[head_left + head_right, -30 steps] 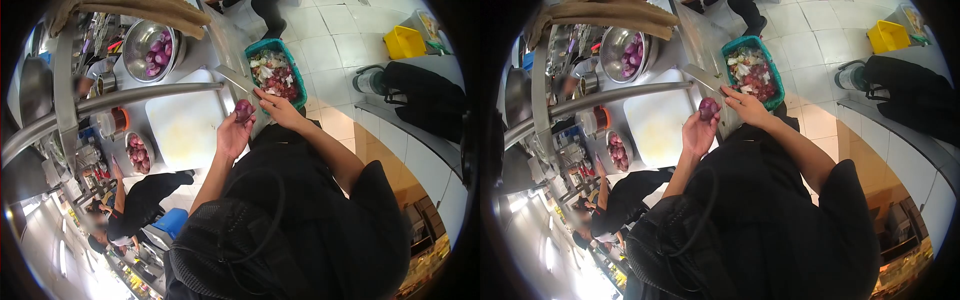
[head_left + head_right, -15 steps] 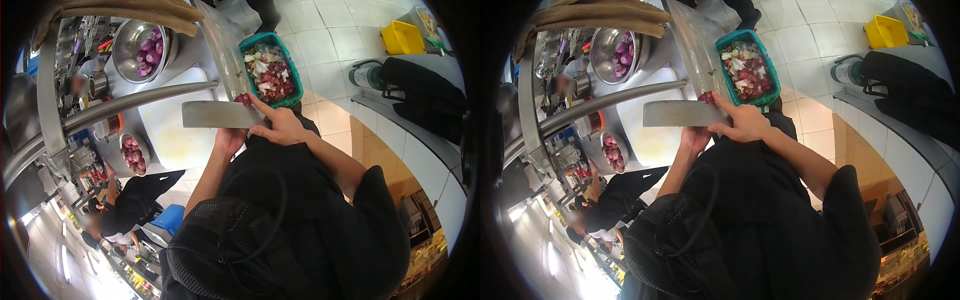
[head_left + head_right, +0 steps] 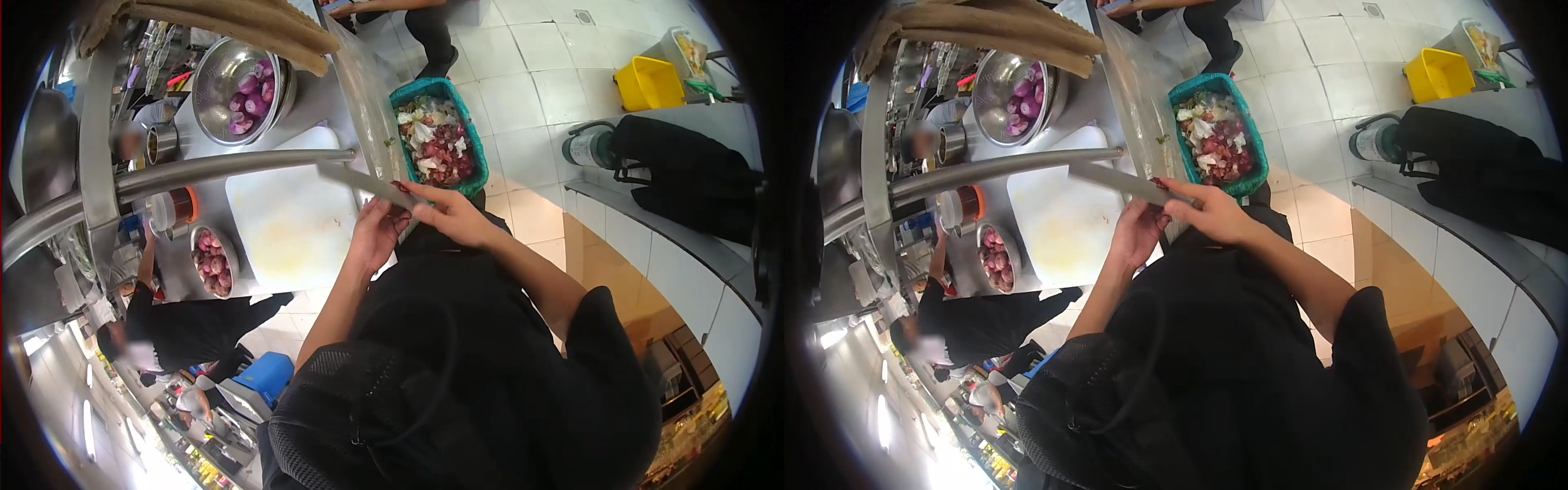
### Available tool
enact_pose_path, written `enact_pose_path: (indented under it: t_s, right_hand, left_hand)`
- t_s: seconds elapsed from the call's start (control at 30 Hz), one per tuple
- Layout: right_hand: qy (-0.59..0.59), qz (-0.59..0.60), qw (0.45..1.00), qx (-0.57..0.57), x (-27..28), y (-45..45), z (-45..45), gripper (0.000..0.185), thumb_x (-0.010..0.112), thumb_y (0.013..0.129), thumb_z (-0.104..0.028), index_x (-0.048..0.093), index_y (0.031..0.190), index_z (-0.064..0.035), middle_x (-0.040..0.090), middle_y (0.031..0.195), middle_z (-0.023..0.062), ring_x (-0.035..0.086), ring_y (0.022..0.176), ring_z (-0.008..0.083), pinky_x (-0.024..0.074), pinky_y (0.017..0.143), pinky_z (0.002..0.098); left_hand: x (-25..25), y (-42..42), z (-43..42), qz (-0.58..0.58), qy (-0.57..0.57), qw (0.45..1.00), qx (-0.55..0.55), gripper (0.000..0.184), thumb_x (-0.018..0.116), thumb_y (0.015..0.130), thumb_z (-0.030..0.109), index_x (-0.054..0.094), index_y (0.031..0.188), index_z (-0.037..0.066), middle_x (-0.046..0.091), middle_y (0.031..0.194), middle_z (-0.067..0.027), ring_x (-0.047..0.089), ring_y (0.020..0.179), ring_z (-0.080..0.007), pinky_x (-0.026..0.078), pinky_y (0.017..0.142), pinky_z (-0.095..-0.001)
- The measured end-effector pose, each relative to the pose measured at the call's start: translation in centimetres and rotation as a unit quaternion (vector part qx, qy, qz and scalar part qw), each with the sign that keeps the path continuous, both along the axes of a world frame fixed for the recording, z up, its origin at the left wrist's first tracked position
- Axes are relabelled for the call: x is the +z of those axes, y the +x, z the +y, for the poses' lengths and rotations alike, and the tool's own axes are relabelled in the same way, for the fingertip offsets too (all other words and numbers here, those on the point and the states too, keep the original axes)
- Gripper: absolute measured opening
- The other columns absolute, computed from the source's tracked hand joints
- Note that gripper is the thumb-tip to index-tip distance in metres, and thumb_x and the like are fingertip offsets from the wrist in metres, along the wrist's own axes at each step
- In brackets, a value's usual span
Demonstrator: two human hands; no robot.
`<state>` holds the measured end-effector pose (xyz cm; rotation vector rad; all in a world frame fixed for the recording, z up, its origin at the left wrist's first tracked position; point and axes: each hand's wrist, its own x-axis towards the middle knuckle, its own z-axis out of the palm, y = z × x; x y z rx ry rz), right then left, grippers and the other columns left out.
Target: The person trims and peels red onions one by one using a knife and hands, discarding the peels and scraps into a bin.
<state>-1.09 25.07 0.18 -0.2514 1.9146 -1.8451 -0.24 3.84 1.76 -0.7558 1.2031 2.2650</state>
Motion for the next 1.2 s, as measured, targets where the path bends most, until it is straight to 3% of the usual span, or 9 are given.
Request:
enact_pose_path:
  t_s: [0.07,0.13,0.4,0.43,0.63,0.8,0.9,1.13,1.2]
  right_hand:
    - [-0.183,-0.179,0.967,0.009,0.3,-0.4,0.3,0.063,0.058,0.102,-0.047,0.05,0.15,-0.0068,0.045,0.063,-0.0034,0.039,0.053,0.0063,0.0318,0.049,0.0247]
    - [-0.215,-0.176,0.961,-0.005,0.1,-0.6,0.4,0.058,0.056,0.105,-0.045,0.052,0.148,-0.0058,0.041,0.065,-0.0091,0.035,0.053,0.0023,0.0246,0.048,0.0214]
    - [-0.162,-0.159,0.972,-0.066,-1.9,-1.4,-0.1,0.07,0.06,0.1,-0.052,0.052,0.146,0.0007,0.055,0.088,-0.0044,0.044,0.068,0.0033,0.0341,0.057,0.022]
    - [-0.141,-0.172,0.973,-0.062,-2.3,-1.5,0.1,0.071,0.06,0.101,-0.052,0.052,0.146,0.0011,0.061,0.093,-0.001,0.051,0.074,0.0064,0.0406,0.064,0.0231]
    - [-0.119,-0.125,0.982,-0.075,-2.8,-1.1,-0.4,0.077,0.057,0.101,-0.055,0.044,0.151,0.0012,0.069,0.105,0.012,0.061,0.09,0.0181,0.0478,0.082,0.0325]
    - [0.032,-0.026,0.998,-0.047,-0.4,0.3,-0.3,0.09,0.057,0.093,-0.066,0.036,0.156,-0.0036,0.068,0.085,0.0231,0.069,0.082,0.0315,0.0516,0.08,0.0388]
    - [0.118,0.007,0.992,0.044,2.3,0.4,0.2,0.096,0.058,0.092,-0.067,0.027,0.16,-0.007,0.069,0.079,0.0243,0.07,0.079,0.0413,0.0536,0.076,0.0455]
    - [0.205,0.029,0.976,0.067,3.7,0.2,0.4,0.087,0.066,0.092,-0.058,0.033,0.159,-0.014,0.065,0.076,0.0229,0.068,0.076,0.0388,0.0524,0.076,0.042]
    - [0.123,0.023,0.991,0.039,2.3,0.1,0.7,0.082,0.059,0.094,-0.063,0.048,0.149,-0.0045,0.072,0.087,0.0195,0.073,0.084,0.0333,0.0551,0.077,0.0422]
  left_hand:
    - [-1.1,0.0,-1.1,-0.002,0.073,0.997,-0.03,0.031,0.062,0.101,0.023,0.058,0.127,0.007,0.067,0.113,-0.007,0.065,0.091,-0.0198,0.054,0.083,-0.0321]
    - [-0.4,-0.2,-0.4,-0.004,0.051,0.998,-0.025,0.031,0.063,0.101,0.026,0.058,0.124,0.006,0.067,0.107,-0.0069,0.061,0.08,-0.0177,0.05,0.074,-0.0297]
    - [0.8,0.5,-0.5,0.026,0.066,0.994,-0.079,0.052,0.066,0.092,0.024,0.052,0.138,0.003,0.065,0.118,-0.0097,0.058,0.083,-0.0183,0.048,0.075,-0.0276]
    - [1.2,0.5,-0.4,0.024,0.065,0.994,-0.079,0.052,0.066,0.092,0.024,0.052,0.138,0.003,0.065,0.118,-0.0097,0.058,0.083,-0.0183,0.048,0.075,-0.0276]
    - [1.0,0.0,-0.8,0.037,0.143,0.988,-0.051,0.054,0.065,0.094,0.024,0.049,0.142,0.005,0.06,0.134,-0.016,0.063,0.096,-0.0226,0.051,0.086,-0.033]
    - [-0.2,0.0,0.2,0.029,0.111,0.993,0.005,0.043,0.058,0.102,0.028,0.051,0.14,0.009,0.06,0.136,-0.0097,0.061,0.117,-0.0255,0.047,0.107,-0.0408]
    - [-1.7,0.4,-0.9,0.024,0.097,0.995,-0.014,0.04,0.057,0.102,0.028,0.054,0.138,0.009,0.062,0.135,-0.0063,0.059,0.121,-0.0234,0.048,0.107,-0.0407]
    - [-0.7,0.5,-0.3,-0.039,0.042,0.998,-0.012,0.043,0.057,0.101,0.028,0.055,0.138,0.006,0.062,0.134,-0.008,0.061,0.12,-0.0224,0.051,0.104,-0.0391]
    - [-0.9,0.7,-0.1,0.004,0.057,0.998,-0.026,0.045,0.058,0.101,0.028,0.053,0.139,0.005,0.061,0.135,-0.0107,0.061,0.12,-0.0246,0.051,0.105,-0.0392]
